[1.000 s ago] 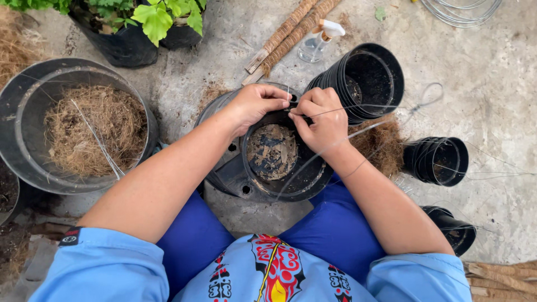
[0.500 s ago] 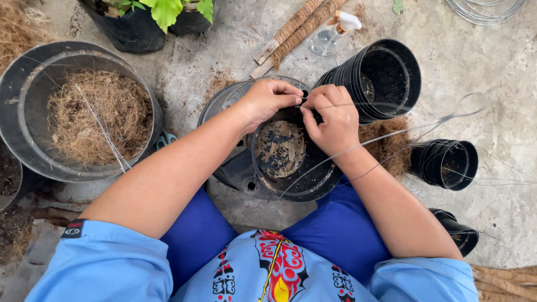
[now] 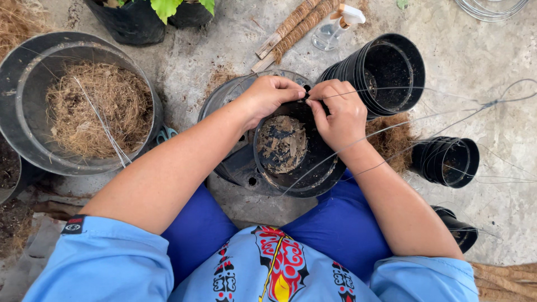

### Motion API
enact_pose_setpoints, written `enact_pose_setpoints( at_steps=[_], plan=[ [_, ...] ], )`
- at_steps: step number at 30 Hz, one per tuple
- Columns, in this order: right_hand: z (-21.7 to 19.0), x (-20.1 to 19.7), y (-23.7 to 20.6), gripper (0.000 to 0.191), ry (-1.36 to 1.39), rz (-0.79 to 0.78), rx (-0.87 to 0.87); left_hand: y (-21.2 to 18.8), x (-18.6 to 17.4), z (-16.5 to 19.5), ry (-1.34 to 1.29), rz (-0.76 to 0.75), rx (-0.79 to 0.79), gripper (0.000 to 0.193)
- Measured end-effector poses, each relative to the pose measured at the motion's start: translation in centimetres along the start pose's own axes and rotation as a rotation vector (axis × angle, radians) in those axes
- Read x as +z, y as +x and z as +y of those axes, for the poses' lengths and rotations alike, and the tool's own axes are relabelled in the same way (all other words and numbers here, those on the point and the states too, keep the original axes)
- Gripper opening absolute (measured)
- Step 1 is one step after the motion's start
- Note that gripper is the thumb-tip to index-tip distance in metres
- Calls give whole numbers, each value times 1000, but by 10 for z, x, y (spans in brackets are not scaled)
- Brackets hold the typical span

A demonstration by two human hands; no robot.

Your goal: The person sits on the floor and assembles hanging planters by threading metal wire through holes in black plastic pots and tying knots to create hangers. They handle multiple pots, wire bundles, and a spool of wire, repeatedly bending and twisting the wire to secure the hangers.

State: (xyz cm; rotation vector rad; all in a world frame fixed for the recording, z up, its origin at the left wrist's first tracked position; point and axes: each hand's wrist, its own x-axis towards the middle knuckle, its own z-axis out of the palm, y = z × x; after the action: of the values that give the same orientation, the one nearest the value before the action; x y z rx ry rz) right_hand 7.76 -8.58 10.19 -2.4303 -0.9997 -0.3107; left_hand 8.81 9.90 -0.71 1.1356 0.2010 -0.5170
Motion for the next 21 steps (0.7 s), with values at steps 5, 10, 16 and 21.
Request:
enact_pose_setpoints(
  at_steps=[5,10,16,21],
  plan=[
    [3,2,-1,14,32,2,19,-1,1,1,9,-4,54,20],
    [8,3,0,13,74,-7,36,-2,1,4,62,-7,86,20],
    [11,4,1,11,134,3,66,-2,3,6,138,-10,144,19],
    [12,5,2,11,144,1,93,-6,7,13,318,38,198,16]
  ],
)
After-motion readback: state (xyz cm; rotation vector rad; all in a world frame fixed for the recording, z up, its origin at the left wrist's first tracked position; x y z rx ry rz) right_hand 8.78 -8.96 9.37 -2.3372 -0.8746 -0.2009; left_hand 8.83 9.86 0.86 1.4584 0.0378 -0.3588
